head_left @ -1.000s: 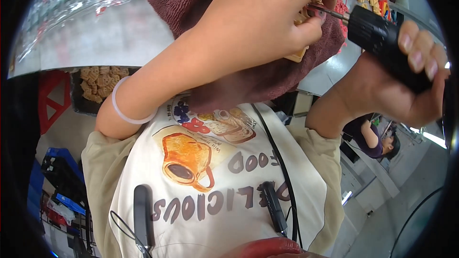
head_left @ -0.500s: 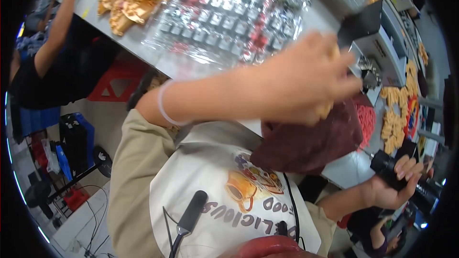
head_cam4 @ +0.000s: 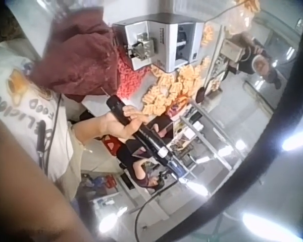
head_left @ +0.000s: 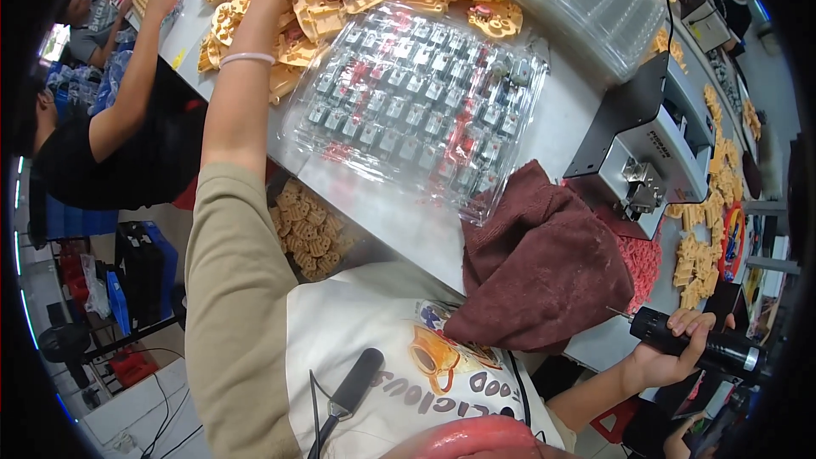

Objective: Assembling small internal plastic components and gears into a toy housing using an electric screwdriver.

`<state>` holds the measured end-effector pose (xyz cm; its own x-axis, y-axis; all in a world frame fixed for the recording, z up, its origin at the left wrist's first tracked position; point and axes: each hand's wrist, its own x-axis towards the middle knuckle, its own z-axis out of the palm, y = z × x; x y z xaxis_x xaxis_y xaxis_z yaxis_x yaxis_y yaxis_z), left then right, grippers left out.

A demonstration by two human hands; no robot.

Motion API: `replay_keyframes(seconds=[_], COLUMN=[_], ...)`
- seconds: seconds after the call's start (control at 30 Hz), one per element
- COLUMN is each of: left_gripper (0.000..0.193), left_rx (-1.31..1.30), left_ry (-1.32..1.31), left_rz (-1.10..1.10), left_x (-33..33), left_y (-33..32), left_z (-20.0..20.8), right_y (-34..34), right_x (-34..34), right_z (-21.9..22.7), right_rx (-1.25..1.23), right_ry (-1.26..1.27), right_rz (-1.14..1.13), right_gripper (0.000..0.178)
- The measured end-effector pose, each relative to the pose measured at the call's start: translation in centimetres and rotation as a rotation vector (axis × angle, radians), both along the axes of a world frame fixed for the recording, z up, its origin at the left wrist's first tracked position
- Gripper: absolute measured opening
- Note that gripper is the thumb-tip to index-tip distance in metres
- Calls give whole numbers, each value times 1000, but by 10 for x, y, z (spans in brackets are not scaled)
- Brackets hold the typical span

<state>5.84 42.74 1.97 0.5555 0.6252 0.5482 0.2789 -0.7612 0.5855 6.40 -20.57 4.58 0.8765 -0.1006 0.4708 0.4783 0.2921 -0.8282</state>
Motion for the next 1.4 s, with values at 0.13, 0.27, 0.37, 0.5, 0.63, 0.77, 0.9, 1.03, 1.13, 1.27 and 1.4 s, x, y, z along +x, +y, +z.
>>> replay_keyframes(seconds=[0.13,0.27,0.37,0.5,0.63,0.77,0.9,1.03,1.13,1.27,1.4], left_gripper=[81,84,85,75,48,40,57,50,40,38,46], left_rx=[17,19,145,506,461,-8,-48,50,-33,-426,-255], left_ry=[97,199,326,782,411,612,498,363,244,11,-101], left_rz=[91,-39,-150,100,-453,-1128,-1186,-1057,-997,-917,-864], left_x=[12,2,-6,-21,-77,-122,-136,-141,-143,-144,-138], left_y=[15,8,32,-65,-199,-289,-361,-391,-395,-403,-421], left_z=[-16,1,-3,75,68,46,-23,-47,-46,-52,-53], right_y=[6,2,4,-6,-20,1,29,34,42,59,62], right_x=[3,2,5,2,5,-7,-15,-24,-34,-48,-48], right_z=[2,2,3,8,5,4,-1,-6,-11,-23,-26], right_rx=[-52,-43,-18,8,153,205,288,309,292,303,333], right_ry=[-12,9,24,89,93,109,177,197,170,116,70], right_rz=[-31,-42,27,26,212,265,357,391,451,347,358], right_gripper=[44,45,42,29,27,24,27,30,10,7,8])
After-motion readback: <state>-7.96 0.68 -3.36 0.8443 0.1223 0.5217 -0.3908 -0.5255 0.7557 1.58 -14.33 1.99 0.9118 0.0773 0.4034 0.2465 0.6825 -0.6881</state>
